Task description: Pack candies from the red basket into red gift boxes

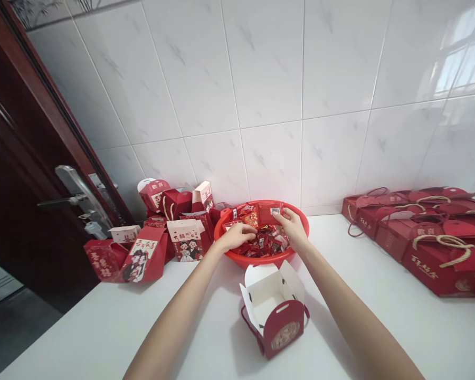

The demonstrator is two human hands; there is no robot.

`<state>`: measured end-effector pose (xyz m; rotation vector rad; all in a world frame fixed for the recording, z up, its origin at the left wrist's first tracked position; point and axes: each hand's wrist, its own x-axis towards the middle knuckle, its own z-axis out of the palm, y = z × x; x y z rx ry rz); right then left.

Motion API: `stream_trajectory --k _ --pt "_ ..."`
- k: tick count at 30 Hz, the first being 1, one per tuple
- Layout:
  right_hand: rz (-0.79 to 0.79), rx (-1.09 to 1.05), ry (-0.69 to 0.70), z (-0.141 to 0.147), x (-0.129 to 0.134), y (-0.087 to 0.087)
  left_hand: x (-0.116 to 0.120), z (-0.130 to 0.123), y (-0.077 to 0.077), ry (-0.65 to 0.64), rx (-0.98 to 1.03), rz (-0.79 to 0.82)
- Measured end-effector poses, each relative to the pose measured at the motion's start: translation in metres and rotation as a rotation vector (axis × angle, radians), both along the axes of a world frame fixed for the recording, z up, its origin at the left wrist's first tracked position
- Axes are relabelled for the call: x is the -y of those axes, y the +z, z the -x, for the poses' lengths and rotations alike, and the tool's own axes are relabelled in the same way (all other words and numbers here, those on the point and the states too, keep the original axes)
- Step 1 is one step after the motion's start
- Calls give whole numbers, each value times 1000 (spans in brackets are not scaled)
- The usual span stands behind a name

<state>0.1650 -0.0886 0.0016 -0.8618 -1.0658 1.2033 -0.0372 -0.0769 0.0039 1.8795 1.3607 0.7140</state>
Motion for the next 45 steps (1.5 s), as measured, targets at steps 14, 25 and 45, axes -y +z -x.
stream_trajectory --k 14,25,45 --pt "-66 -198 16 -8 -7 0 -17 -43 -3 31 -326 -37" --pt "4 -254 -193 -4 -8 -7 -9 -36 22 -43 773 303" --pt "-100 75 -238 -2 -1 -4 -9 -38 15 129 660 -80"
